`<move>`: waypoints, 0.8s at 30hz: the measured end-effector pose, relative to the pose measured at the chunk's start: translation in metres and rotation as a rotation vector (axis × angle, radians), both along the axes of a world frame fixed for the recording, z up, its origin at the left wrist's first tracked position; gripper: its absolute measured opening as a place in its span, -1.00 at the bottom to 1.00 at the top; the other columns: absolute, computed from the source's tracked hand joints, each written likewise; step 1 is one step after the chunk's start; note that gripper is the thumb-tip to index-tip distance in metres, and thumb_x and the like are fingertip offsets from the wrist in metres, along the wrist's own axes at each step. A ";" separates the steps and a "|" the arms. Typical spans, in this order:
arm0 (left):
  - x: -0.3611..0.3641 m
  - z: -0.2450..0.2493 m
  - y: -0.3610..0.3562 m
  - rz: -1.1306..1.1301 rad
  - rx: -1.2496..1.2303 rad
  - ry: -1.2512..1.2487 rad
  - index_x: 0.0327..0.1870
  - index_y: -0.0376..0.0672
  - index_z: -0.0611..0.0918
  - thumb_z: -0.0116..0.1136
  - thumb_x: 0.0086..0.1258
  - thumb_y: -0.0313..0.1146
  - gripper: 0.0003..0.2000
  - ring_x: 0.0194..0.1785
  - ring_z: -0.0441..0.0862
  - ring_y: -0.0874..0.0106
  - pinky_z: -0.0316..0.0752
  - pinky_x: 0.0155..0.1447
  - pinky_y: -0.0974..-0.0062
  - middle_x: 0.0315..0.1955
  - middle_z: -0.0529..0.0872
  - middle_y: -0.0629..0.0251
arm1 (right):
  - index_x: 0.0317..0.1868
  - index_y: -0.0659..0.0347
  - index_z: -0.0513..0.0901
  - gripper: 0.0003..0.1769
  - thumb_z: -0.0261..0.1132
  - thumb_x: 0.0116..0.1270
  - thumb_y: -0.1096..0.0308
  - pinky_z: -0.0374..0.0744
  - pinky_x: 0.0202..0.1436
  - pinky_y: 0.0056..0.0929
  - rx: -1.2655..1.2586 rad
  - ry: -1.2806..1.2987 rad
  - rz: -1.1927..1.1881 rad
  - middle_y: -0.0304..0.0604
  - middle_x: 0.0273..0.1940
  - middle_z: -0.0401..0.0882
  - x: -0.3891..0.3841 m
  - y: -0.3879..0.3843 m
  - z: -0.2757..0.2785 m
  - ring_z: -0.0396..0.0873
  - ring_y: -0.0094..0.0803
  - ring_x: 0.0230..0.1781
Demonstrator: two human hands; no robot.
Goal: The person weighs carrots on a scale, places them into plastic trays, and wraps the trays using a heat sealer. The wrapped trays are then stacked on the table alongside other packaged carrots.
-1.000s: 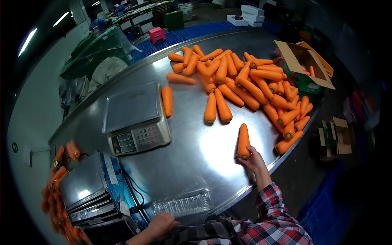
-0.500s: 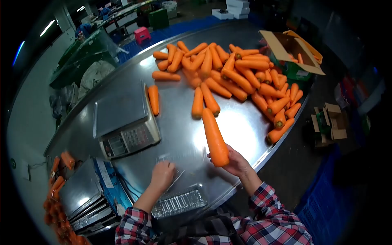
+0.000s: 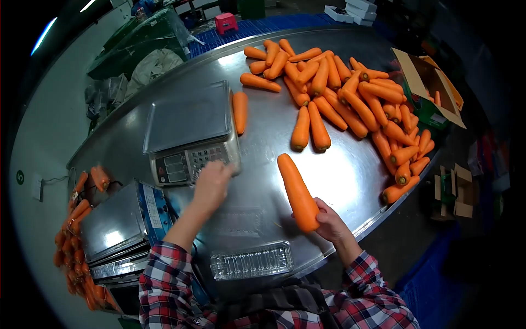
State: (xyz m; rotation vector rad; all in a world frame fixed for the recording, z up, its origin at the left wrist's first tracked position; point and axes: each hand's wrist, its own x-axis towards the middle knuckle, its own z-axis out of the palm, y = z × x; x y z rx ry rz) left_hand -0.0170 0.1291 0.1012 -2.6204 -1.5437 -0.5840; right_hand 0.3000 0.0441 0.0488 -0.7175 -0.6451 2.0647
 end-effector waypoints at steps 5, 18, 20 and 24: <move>0.058 -0.091 -0.018 -0.076 -0.279 0.042 0.07 -0.13 0.51 0.14 0.13 -0.45 -0.59 -0.06 0.47 0.12 0.40 0.01 0.22 -0.16 0.51 0.07 | 0.34 0.26 0.13 -0.10 0.40 0.09 0.14 0.36 0.29 -0.28 -0.081 0.174 -0.089 0.00 0.17 0.33 -0.007 -0.005 0.002 0.36 -0.22 0.20; -0.024 -0.069 -0.107 0.300 -0.611 0.332 0.23 -0.22 0.38 0.20 0.21 -0.10 -0.40 0.15 0.45 0.04 0.28 0.24 0.20 0.18 0.42 0.00 | 0.31 0.20 0.18 -0.34 0.27 0.26 0.37 0.42 0.23 -0.38 -0.221 0.132 -0.026 -0.15 0.12 0.41 -0.043 -0.011 -0.007 0.41 -0.38 0.15; -0.025 -0.049 -0.087 0.273 -0.736 0.264 0.23 -0.22 0.39 0.17 0.24 -0.07 -0.41 0.10 0.51 0.07 0.33 0.20 0.21 0.11 0.50 -0.02 | 0.28 0.20 0.19 -0.38 0.26 0.27 0.39 0.41 0.23 -0.37 -0.205 0.155 -0.034 -0.15 0.12 0.41 -0.073 -0.005 -0.018 0.41 -0.38 0.14; 0.035 -0.005 -0.054 0.273 -0.809 -0.524 0.18 -0.25 0.42 0.23 0.17 -0.03 -0.38 0.07 0.55 0.16 0.45 0.08 0.30 -0.03 0.60 -0.02 | 0.26 0.21 0.20 -0.38 0.27 0.24 0.41 0.40 0.23 -0.41 -0.048 0.010 -0.016 -0.15 0.12 0.41 -0.116 0.010 -0.040 0.41 -0.39 0.15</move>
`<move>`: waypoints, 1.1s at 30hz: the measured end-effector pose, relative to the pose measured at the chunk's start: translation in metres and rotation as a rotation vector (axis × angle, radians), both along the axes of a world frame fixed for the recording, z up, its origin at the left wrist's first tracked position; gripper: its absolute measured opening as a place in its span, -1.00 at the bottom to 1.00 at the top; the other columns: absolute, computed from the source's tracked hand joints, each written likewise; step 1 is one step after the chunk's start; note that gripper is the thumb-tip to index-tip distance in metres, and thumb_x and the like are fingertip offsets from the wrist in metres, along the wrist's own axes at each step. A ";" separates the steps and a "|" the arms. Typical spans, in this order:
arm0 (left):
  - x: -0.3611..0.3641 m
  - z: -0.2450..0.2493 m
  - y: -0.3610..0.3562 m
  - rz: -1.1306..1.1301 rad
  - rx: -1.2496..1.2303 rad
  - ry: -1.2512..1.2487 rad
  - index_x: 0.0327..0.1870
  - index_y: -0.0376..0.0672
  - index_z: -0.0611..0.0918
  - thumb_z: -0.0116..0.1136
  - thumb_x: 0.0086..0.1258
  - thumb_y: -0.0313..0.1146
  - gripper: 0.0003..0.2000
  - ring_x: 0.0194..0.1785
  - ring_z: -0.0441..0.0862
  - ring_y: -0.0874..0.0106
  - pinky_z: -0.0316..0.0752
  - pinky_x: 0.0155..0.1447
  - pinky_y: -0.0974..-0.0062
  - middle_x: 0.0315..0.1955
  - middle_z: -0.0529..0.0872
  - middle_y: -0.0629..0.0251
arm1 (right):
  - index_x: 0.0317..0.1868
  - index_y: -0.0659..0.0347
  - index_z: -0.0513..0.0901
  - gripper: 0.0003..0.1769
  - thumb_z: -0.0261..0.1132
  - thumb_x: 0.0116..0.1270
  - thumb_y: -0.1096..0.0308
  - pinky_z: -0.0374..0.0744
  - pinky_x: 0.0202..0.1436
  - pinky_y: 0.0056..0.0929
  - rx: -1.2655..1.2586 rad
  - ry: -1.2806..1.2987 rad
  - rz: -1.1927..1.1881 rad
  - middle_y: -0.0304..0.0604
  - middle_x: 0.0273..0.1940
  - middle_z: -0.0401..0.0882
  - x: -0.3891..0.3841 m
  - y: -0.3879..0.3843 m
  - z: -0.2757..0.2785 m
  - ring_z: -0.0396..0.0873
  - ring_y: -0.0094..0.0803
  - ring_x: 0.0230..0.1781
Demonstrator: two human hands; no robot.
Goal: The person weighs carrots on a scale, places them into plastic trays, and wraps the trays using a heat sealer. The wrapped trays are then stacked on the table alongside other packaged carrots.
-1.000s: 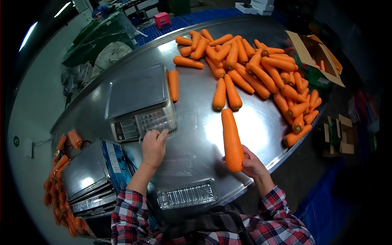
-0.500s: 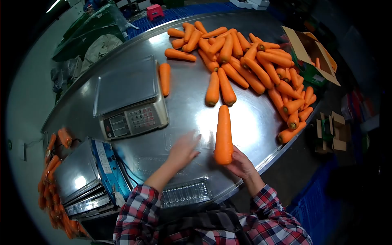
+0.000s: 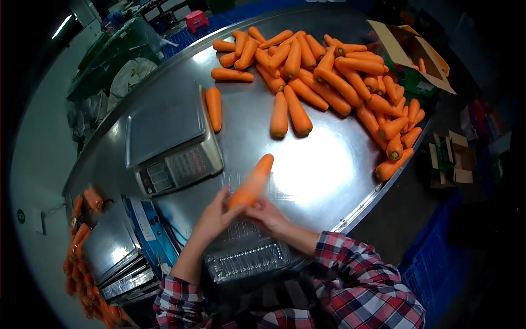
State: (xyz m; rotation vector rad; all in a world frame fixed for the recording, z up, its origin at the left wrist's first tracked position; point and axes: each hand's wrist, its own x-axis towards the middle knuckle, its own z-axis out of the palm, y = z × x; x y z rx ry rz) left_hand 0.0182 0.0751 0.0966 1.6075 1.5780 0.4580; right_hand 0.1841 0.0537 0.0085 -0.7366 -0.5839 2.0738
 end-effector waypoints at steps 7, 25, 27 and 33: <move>-0.004 -0.038 0.066 -0.055 0.002 -0.109 0.11 -0.19 0.46 0.42 -0.03 -0.12 -0.35 0.04 0.55 0.20 0.42 0.12 0.40 -0.04 0.58 0.04 | 0.04 0.28 0.46 -0.65 0.21 0.27 0.35 0.51 -0.04 -0.46 0.225 -0.724 -0.054 -0.12 -0.14 0.54 0.092 0.075 0.012 0.53 -0.39 -0.16; -0.016 -0.075 0.026 -0.185 0.272 0.194 0.10 -0.11 0.46 0.44 -0.08 -0.22 -0.36 0.32 0.22 0.05 0.24 0.31 0.16 0.10 0.42 0.11 | 0.28 0.23 0.29 -0.28 0.35 0.11 0.27 0.46 0.07 -0.49 0.269 -0.900 -0.464 0.00 0.03 0.48 0.142 0.192 0.008 0.48 -0.37 0.01; -0.020 -0.094 0.017 -0.209 0.280 0.166 0.12 -0.11 0.45 0.44 -0.07 -0.22 -0.35 0.35 0.18 0.05 0.20 0.34 0.17 0.14 0.39 0.09 | 0.28 0.21 0.31 -0.31 0.34 0.14 0.30 0.44 0.10 -0.50 0.460 -0.843 -0.397 -0.05 0.04 0.48 0.123 0.191 0.014 0.47 -0.38 0.03; -0.012 -0.086 0.007 -0.162 0.347 0.255 0.28 -0.11 0.29 0.43 -0.05 -0.18 -0.19 0.37 0.13 0.02 0.14 0.38 0.19 0.28 0.25 0.03 | 0.21 0.17 0.39 -0.34 0.35 0.05 0.30 0.37 0.17 -0.29 1.207 -1.107 -0.249 0.01 0.02 0.45 -0.010 0.227 0.071 0.39 -0.10 0.05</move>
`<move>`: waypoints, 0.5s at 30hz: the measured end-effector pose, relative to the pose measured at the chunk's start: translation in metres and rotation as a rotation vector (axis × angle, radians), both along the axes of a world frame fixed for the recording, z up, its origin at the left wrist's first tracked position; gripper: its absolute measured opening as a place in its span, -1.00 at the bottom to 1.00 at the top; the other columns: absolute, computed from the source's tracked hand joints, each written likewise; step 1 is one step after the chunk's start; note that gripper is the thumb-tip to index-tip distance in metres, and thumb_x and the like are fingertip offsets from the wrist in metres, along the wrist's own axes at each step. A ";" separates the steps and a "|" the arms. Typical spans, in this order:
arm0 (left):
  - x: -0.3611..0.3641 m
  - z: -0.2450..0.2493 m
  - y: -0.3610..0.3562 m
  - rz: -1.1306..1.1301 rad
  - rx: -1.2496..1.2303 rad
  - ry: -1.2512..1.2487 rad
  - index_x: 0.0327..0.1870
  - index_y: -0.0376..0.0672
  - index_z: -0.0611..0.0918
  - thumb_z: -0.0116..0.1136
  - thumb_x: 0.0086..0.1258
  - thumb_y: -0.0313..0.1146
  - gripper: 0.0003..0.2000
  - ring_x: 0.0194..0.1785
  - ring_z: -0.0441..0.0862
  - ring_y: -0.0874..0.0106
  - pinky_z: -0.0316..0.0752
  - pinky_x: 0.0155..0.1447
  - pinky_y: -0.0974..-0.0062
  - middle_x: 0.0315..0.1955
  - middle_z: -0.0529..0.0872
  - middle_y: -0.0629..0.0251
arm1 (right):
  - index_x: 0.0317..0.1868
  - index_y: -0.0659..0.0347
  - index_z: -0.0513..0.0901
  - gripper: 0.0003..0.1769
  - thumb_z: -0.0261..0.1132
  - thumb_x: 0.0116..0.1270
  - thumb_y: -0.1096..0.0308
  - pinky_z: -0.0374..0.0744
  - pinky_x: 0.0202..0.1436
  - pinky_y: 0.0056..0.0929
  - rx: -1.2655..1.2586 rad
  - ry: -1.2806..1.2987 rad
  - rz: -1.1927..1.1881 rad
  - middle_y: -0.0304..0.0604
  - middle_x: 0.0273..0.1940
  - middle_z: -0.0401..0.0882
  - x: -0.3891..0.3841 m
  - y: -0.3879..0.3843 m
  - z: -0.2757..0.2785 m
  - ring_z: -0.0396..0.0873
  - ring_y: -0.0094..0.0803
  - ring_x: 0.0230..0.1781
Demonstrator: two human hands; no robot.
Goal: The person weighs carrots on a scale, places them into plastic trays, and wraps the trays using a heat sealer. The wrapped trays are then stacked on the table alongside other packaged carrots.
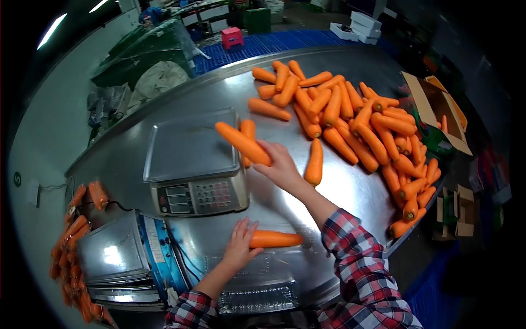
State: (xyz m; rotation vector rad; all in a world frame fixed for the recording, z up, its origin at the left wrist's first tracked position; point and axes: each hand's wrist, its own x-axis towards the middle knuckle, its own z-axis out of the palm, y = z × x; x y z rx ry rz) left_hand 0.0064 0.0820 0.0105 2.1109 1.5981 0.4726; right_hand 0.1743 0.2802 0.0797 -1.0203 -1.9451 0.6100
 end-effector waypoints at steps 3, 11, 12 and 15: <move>-0.008 0.012 -0.018 0.160 -0.029 0.014 0.35 -0.13 0.18 0.39 -0.02 -0.08 -0.11 0.36 0.13 0.01 0.10 0.39 0.16 0.30 0.22 0.02 | 0.16 0.14 0.42 -0.35 0.35 -0.02 0.32 0.38 0.13 -0.19 0.090 -0.148 -0.017 0.08 -0.04 0.46 -0.055 0.021 0.006 0.38 0.03 0.00; -0.071 0.013 -0.075 0.134 -0.216 0.391 0.04 -0.02 0.58 0.21 0.16 -0.20 -0.61 0.16 0.38 0.18 0.25 0.25 0.19 -0.04 0.53 0.20 | 0.18 0.21 0.38 -0.33 0.38 0.07 0.21 0.34 0.21 -0.18 -0.020 -0.204 -0.061 0.09 0.13 0.34 -0.082 0.016 0.021 0.34 0.02 0.11; -0.078 0.011 -0.074 0.120 -0.219 0.340 0.00 0.01 0.60 0.18 0.17 -0.25 -0.67 0.10 0.41 0.19 0.29 0.20 0.19 -0.10 0.54 0.21 | 0.17 0.25 0.37 -0.36 0.36 0.10 0.22 0.33 0.22 -0.17 0.162 -0.258 -0.093 0.10 0.13 0.34 -0.073 0.017 0.018 0.34 0.02 0.12; -0.099 0.001 -0.066 0.033 -0.255 0.245 -0.12 0.09 0.67 0.08 0.18 -0.40 -0.75 -0.05 0.50 0.21 0.40 0.03 0.21 -0.24 0.56 0.23 | 0.14 0.31 0.39 -0.45 0.31 0.19 0.26 0.34 0.22 -0.21 0.246 -0.136 -0.153 0.10 0.12 0.34 -0.028 0.024 -0.008 0.37 -0.01 0.11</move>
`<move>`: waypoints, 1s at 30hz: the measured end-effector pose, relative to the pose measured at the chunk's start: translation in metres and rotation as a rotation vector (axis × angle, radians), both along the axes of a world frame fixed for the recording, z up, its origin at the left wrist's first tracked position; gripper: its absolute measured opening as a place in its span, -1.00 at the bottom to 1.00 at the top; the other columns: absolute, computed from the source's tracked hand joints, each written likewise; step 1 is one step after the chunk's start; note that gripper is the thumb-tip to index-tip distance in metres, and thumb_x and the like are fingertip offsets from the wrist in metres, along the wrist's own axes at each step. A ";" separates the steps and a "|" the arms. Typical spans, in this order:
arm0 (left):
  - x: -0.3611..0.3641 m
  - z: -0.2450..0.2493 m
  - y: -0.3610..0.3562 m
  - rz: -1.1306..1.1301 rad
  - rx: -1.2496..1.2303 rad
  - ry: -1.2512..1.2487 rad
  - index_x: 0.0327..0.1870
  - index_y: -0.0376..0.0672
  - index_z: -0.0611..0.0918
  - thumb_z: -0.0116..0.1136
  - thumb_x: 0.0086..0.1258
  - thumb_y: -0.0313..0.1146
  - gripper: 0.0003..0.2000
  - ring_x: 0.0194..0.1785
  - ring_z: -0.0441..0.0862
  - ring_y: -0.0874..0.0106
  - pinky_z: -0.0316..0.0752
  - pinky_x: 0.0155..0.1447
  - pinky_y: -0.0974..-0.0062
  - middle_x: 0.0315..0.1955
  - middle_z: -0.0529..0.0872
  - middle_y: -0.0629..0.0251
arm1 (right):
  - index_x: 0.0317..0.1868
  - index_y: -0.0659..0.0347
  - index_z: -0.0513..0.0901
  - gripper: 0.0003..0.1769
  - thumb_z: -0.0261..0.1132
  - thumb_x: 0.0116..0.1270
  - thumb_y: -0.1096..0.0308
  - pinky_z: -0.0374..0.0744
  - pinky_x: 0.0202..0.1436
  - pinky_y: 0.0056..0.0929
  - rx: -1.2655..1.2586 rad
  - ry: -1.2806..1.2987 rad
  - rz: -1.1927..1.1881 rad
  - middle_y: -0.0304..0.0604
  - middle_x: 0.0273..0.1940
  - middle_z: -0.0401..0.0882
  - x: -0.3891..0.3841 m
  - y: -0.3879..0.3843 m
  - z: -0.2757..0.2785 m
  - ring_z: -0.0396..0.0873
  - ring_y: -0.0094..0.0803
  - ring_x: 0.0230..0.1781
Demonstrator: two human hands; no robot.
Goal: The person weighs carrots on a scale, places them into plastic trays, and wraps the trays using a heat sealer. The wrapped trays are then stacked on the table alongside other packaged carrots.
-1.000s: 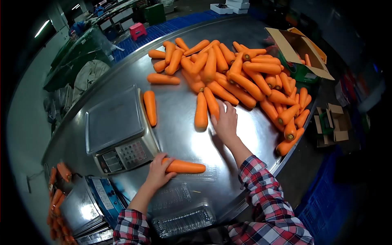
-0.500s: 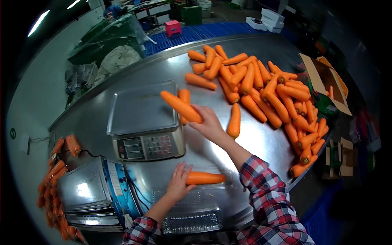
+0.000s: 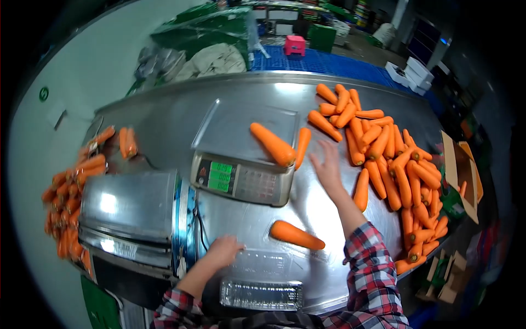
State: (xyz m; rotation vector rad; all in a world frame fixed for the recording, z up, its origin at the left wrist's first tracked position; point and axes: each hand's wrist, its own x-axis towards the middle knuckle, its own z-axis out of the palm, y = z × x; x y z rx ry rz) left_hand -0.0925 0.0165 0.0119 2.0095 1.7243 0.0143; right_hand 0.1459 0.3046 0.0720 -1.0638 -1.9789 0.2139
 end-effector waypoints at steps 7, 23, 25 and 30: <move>-0.022 0.002 0.037 0.105 0.009 0.351 -0.30 -0.02 0.69 0.08 0.12 -0.37 -0.83 -0.08 0.53 0.24 0.36 0.04 0.19 -0.24 0.63 0.27 | 0.15 0.34 0.36 -0.50 0.20 0.28 0.25 0.37 0.15 -0.23 -0.378 0.032 -0.054 0.12 0.13 0.31 0.043 -0.027 0.005 0.36 -0.07 0.11; 0.020 0.002 0.026 0.161 0.073 0.146 -0.19 -0.12 0.60 0.05 0.14 -0.46 -0.79 -0.11 0.58 0.23 0.39 0.04 0.28 -0.22 0.62 0.20 | 0.28 0.45 0.21 -0.26 0.10 0.32 0.00 0.12 0.37 -0.19 -0.399 0.095 -0.092 0.28 0.26 0.20 -0.026 -0.005 0.022 0.17 0.06 0.30; 0.021 0.002 0.025 0.155 0.104 0.120 -0.19 -0.13 0.59 0.06 0.13 -0.47 -0.79 -0.11 0.58 0.22 0.42 0.00 0.29 -0.23 0.62 0.19 | 0.28 0.48 0.19 -0.22 0.07 0.33 -0.06 0.12 0.37 -0.21 -0.370 0.112 -0.067 0.30 0.26 0.19 -0.034 0.002 0.025 0.16 0.06 0.31; 0.037 0.023 0.029 0.109 0.144 0.080 -0.15 -0.14 0.55 0.11 0.10 -0.46 -0.75 -0.12 0.56 0.21 0.43 -0.04 0.26 -0.28 0.60 0.23 | 0.19 0.54 0.28 -0.18 0.19 0.23 -0.09 0.23 0.31 -0.19 -0.315 0.000 0.015 0.36 0.18 0.27 -0.057 0.013 0.016 0.26 0.10 0.25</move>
